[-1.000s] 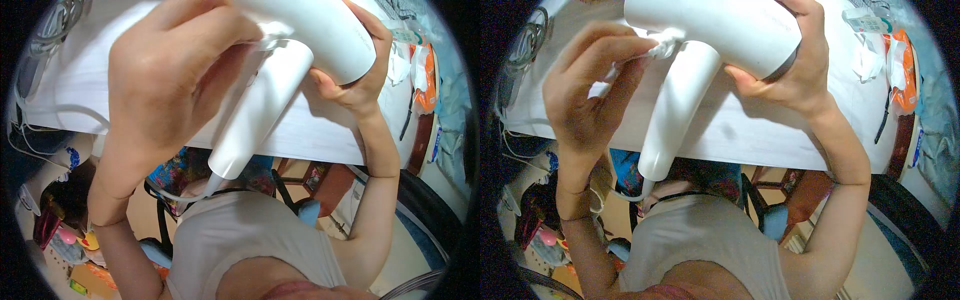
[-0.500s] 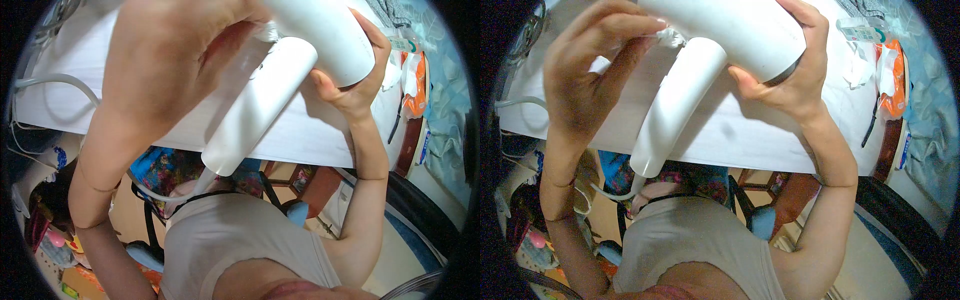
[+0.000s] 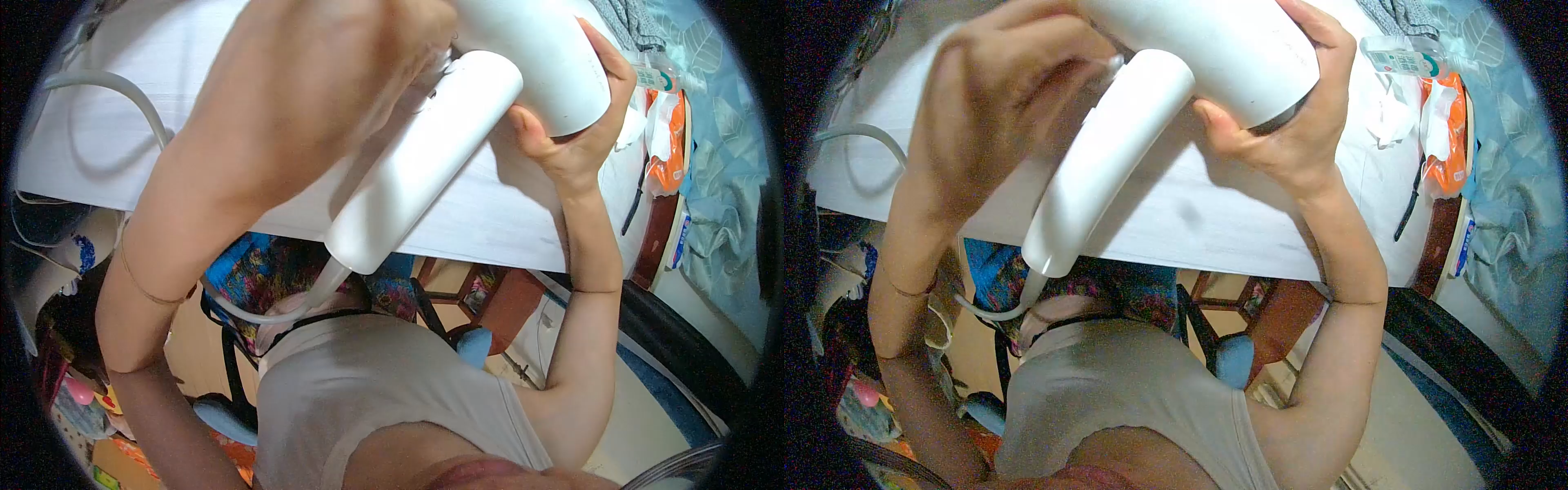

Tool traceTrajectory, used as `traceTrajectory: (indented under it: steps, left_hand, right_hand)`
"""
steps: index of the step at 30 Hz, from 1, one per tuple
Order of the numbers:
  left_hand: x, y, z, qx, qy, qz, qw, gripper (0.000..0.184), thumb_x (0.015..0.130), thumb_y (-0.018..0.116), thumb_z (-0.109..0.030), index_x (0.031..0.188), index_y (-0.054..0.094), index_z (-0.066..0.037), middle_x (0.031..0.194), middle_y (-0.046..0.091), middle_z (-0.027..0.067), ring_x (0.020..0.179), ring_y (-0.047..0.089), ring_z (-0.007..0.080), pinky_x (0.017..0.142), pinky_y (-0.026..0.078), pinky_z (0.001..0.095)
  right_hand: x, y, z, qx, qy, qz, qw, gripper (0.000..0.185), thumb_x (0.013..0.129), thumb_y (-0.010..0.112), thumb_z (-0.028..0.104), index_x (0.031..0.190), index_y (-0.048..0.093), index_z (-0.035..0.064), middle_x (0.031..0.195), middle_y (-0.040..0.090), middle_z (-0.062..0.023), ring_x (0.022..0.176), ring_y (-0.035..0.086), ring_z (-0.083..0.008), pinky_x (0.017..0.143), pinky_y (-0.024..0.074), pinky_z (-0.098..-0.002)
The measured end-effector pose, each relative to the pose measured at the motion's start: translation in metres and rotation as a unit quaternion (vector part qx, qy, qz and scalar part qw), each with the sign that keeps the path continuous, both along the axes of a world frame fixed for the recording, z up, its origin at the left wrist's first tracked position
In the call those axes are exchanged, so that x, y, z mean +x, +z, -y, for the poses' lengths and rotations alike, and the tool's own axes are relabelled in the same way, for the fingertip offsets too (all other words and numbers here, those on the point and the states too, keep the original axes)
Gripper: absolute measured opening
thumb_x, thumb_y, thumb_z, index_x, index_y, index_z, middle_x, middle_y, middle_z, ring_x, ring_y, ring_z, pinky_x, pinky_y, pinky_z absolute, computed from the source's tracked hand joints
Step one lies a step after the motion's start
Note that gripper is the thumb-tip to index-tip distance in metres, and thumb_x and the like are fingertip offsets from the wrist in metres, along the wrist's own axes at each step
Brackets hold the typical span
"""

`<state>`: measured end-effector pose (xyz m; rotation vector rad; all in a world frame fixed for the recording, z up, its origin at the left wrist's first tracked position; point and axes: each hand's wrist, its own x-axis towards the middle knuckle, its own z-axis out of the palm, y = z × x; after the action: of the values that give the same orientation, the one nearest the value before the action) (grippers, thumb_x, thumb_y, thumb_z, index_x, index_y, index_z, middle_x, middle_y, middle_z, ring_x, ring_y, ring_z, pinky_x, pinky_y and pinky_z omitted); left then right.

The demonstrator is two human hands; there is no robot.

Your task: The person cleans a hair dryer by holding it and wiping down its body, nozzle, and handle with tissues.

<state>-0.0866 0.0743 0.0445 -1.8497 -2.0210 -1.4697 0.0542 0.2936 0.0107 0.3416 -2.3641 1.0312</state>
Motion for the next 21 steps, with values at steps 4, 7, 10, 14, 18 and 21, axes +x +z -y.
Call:
traceTrajectory:
  steps: [4,7,10,14,18,21]
  left_hand:
    - [0.001,-0.001,-0.010,0.111,0.007,0.056,0.992,0.009,0.076,0.071,-0.002,0.080,0.063,0.001,0.077,0.061,0.0116,0.061,0.062,0.0217,0.051,0.048,0.0289]
    - [0.007,0.003,-0.016,0.083,-0.025,0.058,0.994,0.010,0.076,0.071,-0.001,0.079,0.061,0.001,0.077,0.061,0.0122,0.061,0.062,0.0244,0.052,0.049,0.0311]
    - [0.005,0.020,-0.007,-0.043,-0.021,0.057,0.997,0.011,0.076,0.070,-0.001,0.077,0.060,0.002,0.075,0.061,0.0126,0.062,0.062,0.0256,0.053,0.049,0.0321]
    - [-0.007,0.008,0.000,-0.018,-0.035,0.068,0.997,0.008,0.077,0.069,0.001,0.076,0.061,0.003,0.073,0.061,0.0119,0.062,0.061,0.0226,0.053,0.048,0.0302]
    - [0.002,0.016,-0.006,0.025,0.024,0.142,0.989,0.007,0.075,0.067,0.006,0.082,0.066,0.003,0.073,0.062,0.0104,0.059,0.060,0.0170,0.052,0.047,0.0269]
    - [-0.001,0.005,-0.008,0.037,-0.027,0.125,0.991,0.007,0.074,0.068,0.006,0.080,0.065,0.004,0.073,0.062,0.0122,0.058,0.060,0.0199,0.052,0.047,0.0282]
  right_hand:
    - [0.000,0.003,0.003,-0.005,-0.008,0.003,1.000,0.094,0.068,0.082,0.031,0.132,0.021,-0.0009,0.125,0.046,-0.0212,0.118,0.051,-0.0293,0.100,0.0418,-0.0411]
    - [0.001,0.004,-0.003,-0.003,-0.001,0.011,1.000,0.094,0.069,0.082,0.031,0.133,0.021,-0.0006,0.125,0.046,-0.0213,0.118,0.051,-0.0293,0.100,0.0415,-0.0411]
    - [-0.001,0.010,0.024,-0.033,-0.036,0.016,0.999,0.094,0.069,0.082,0.032,0.133,0.022,-0.0007,0.125,0.045,-0.0210,0.119,0.050,-0.0292,0.100,0.0414,-0.0415]
    - [0.001,0.006,0.009,-0.042,-0.055,0.017,0.997,0.092,0.069,0.081,0.031,0.133,0.022,-0.0004,0.124,0.046,-0.0199,0.118,0.051,-0.0288,0.099,0.0419,-0.0418]
    - [0.002,0.000,0.005,-0.021,-0.073,-0.005,0.997,0.089,0.069,0.080,0.033,0.132,0.029,-0.0014,0.124,0.047,-0.0188,0.116,0.052,-0.0280,0.098,0.0428,-0.0396]
    - [0.009,0.013,0.001,0.083,-0.130,0.013,0.988,0.092,0.068,0.081,0.042,0.133,0.034,-0.0033,0.128,0.046,-0.0181,0.118,0.051,-0.0271,0.101,0.0424,-0.0359]
